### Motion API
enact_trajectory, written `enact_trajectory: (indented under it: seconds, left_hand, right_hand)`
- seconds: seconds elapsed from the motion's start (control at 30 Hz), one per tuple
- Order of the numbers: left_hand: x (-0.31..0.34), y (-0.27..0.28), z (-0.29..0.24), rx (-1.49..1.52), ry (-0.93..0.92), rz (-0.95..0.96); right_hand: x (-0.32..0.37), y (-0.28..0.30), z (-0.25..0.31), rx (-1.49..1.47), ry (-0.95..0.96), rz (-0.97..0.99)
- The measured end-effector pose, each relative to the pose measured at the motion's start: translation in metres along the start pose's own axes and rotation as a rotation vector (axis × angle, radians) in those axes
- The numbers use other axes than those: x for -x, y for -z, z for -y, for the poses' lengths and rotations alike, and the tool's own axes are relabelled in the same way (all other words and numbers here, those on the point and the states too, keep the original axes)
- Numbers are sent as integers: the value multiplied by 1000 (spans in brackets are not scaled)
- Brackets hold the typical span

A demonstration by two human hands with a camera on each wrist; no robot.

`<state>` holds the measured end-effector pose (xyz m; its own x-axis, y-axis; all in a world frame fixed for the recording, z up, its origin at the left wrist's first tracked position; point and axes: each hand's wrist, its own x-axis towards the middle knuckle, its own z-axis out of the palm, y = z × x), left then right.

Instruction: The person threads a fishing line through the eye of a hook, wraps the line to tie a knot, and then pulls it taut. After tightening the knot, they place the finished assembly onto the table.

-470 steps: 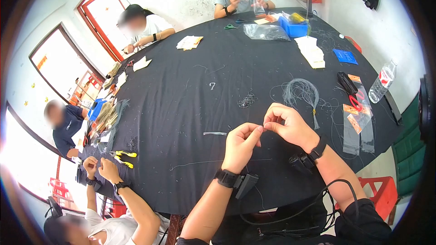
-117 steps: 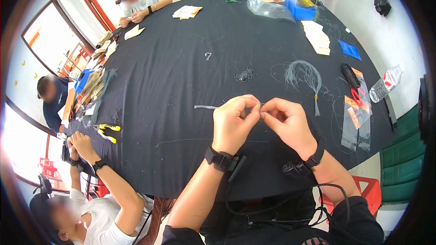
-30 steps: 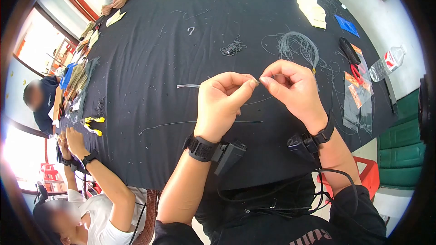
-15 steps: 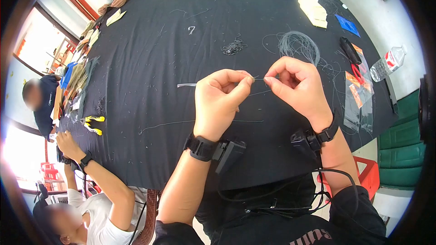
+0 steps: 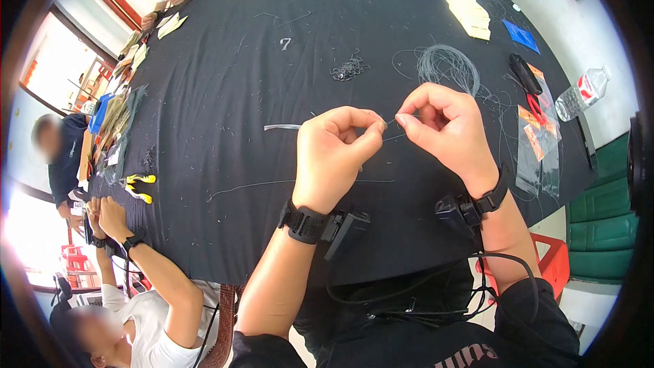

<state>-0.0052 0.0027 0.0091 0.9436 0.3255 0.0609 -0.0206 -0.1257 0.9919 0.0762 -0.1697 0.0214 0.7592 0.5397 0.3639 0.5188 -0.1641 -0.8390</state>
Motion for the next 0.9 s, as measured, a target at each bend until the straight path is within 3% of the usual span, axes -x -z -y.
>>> enact_trajectory:
  seconds: [0.37,0.6,0.77,0.9]
  left_hand:
    - [3,1,-8,80,11,65]
    - [4,3,-2,150,-254,74]
    - [5,1,-3,196,-265,-29]
    - [1,1,3,91,-324,-109]
  right_hand:
    - [-2,4,-4,-35,-45,30]
    - [-3,-1,-11,-451,-199,127]
    - [4,-14,-5,-813,-464,219]
    - [12,-27,-6,-991,-514,191]
